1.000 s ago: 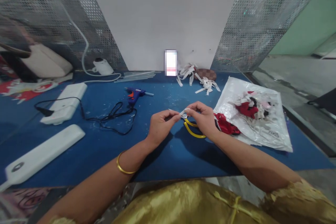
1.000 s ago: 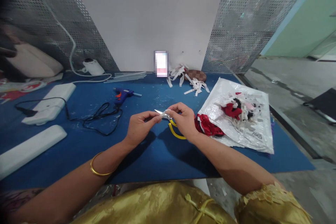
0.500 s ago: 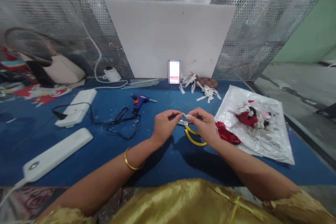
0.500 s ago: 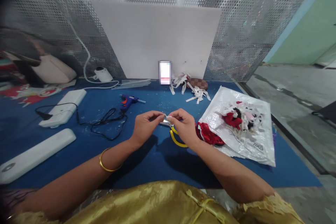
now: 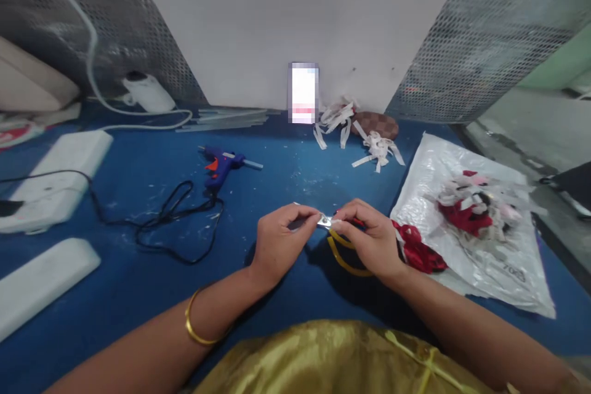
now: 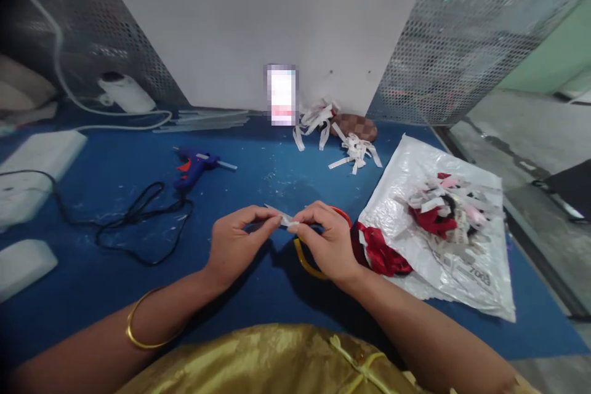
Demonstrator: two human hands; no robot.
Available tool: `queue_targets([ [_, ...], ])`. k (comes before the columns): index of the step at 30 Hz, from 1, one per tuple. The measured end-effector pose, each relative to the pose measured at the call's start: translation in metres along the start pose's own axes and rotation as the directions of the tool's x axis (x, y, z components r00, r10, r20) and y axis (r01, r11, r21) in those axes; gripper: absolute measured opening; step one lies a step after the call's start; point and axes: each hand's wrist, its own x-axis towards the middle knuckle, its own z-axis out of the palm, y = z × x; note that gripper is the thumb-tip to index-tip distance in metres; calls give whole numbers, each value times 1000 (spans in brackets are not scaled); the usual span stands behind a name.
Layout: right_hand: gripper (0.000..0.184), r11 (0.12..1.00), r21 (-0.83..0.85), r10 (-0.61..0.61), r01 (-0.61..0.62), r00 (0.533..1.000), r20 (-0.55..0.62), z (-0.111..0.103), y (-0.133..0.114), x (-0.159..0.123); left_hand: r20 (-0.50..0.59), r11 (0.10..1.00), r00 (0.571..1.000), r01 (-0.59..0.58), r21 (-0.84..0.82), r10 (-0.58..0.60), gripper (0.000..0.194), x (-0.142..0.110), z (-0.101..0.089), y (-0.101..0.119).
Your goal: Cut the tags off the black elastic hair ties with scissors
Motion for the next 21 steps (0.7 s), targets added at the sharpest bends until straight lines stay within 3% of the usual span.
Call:
queue_targets([
  [4,7,997,8,-72,71,994,77,4,-1,-3,28,998,999,45,-43,-44,8,-4,4,3],
  [11,6,999,40,-23,21,998,50,4,-3,-7,71,985,991,122,-123,-113,8,-7,2,10],
  [21,6,1000,-11,18,-18,1000,-8,1,-6,-7,92,991,996,10,-130,3,9,-7,1,13],
])
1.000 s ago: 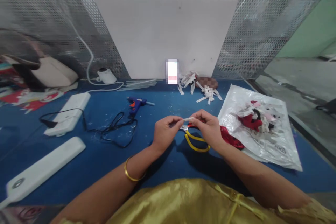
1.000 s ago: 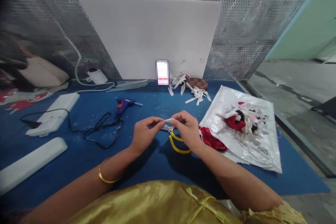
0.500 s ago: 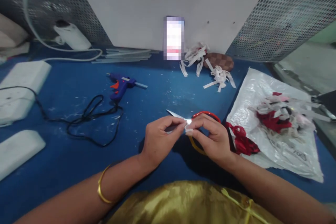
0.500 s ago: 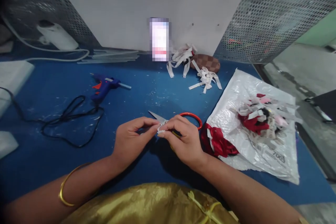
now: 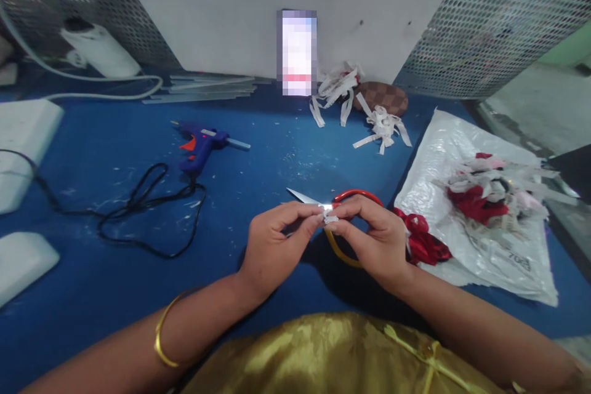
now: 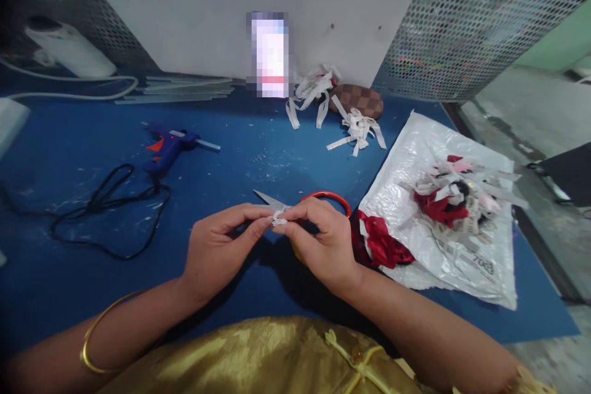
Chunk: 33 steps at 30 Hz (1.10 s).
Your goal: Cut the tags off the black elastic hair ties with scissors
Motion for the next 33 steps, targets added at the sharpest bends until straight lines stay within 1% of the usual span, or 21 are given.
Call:
queue_targets([
  [4,9,999,-23,38,-37,999,9,0,0,0,24,990,992,-126,59,124,10,-1,-1,-2],
  [9,14,996,18,86,-86,996,4,1,2,0,84,966,968,-243,84,236,13,1,-5,-3],
  [11,15,997,25,70,-71,997,16,0,3,1,103,960,961,-267,89,258,13,3,-5,-3],
  [13,13,1000,16,20,-20,999,28,-1,3,1,109,956,957,-280,90,270,13,3,-5,-3],
  [15,7,999,-2,-32,32,999,22,-1,3,2,110,961,962,-259,97,249,12,3,-5,-2],
  [17,5,999,-10,-47,47,999,-1,-2,2,2,112,975,976,-198,98,187,11,3,-4,-1],
  [21,4,1000,19,17,-16,998,-54,-4,1,5,82,998,996,-29,52,25,13,1,-4,-1],
  [24,4,998,23,63,-62,995,-73,-5,0,6,32,999,999,41,-16,-40,22,-1,-5,-3],
  [26,5,996,8,84,-84,993,-81,-6,1,7,13,997,1000,26,-77,-25,23,-2,-6,-4],
  [28,5,996,4,92,-92,992,-84,-7,0,7,21,997,1000,-10,-78,12,23,-2,-6,-3],
  [30,6,996,12,85,-85,994,-75,-7,0,7,23,999,999,-44,-6,44,27,-2,-5,-2],
  [31,5,997,18,77,-76,995,-70,-7,0,6,14,998,999,-53,36,53,25,-1,-5,-1],
  [33,5,998,25,59,-58,996,-64,-7,1,6,-18,995,998,-58,84,59,12,0,-4,1],
])
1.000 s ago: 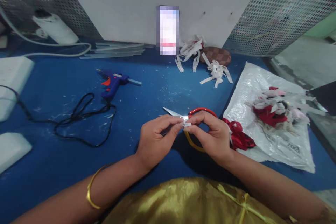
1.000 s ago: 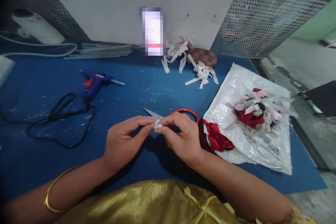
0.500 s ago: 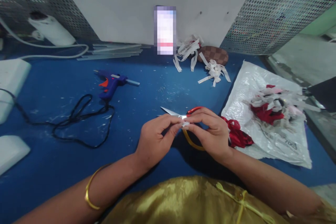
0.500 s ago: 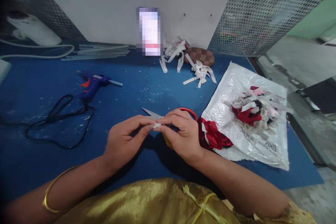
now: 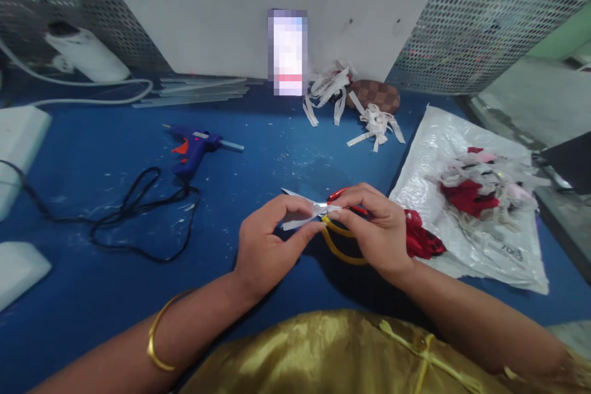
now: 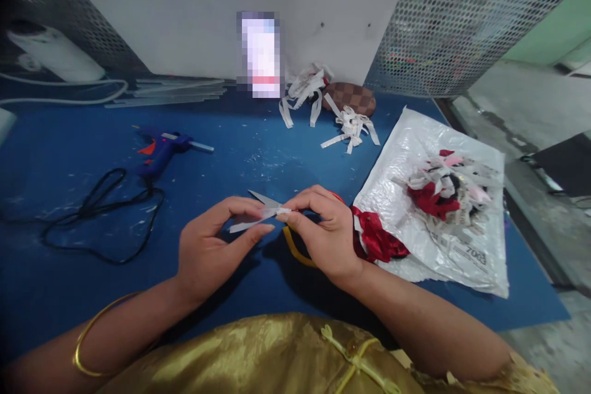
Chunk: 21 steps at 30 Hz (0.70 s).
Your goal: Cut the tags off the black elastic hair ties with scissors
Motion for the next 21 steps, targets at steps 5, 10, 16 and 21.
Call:
queue_targets([
  [5,5,1000,-8,-9,9,1000,-8,0,1,0,-50,999,998,40,-27,-42,7,3,0,3],
  [10,6,1000,1,-21,21,1000,-8,0,-1,1,-91,997,993,77,-2,-77,8,3,-1,4],
  [16,5,1000,-13,-24,23,1000,-13,0,-2,0,-110,991,986,129,41,-124,10,3,1,4],
  [21,6,1000,-17,-26,26,1000,-16,0,-2,-1,-125,983,976,181,-6,-180,15,4,2,1],
])
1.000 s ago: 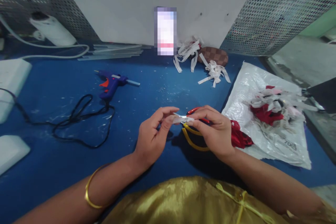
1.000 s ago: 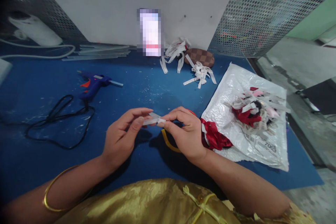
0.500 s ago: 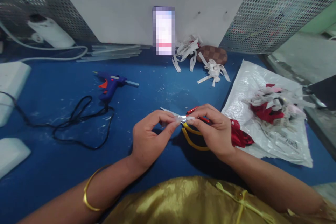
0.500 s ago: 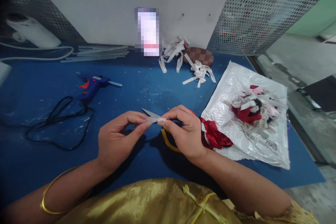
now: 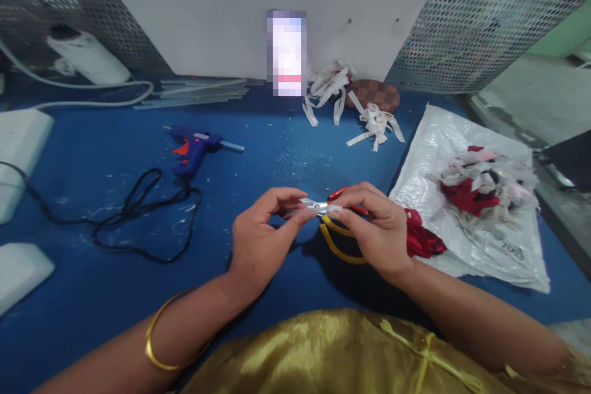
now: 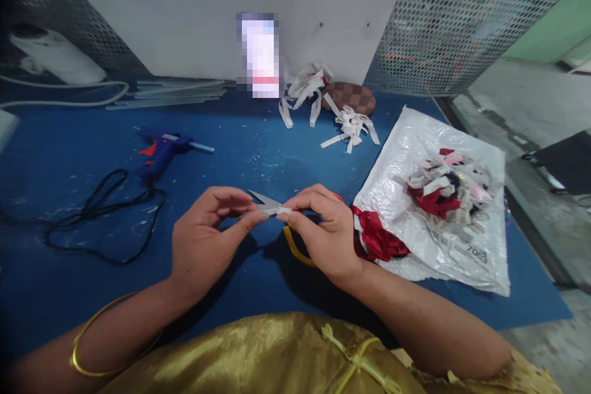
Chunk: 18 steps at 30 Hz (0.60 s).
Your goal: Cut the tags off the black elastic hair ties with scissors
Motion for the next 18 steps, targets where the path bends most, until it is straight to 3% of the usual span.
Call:
queue_targets([
  [5,6,1000,-4,-1,1,1000,-7,0,1,0,129,994,988,-90,54,83,6,2,-1,-3],
  [10,4,999,20,-29,28,999,38,2,0,0,79,989,994,-85,120,76,9,2,-1,-3],
  [14,6,997,21,-77,75,989,128,4,-2,1,83,995,995,-66,71,60,8,-1,0,-1],
  [18,6,997,19,-71,70,992,101,4,-2,0,115,998,992,-53,19,51,8,-3,1,0],
])
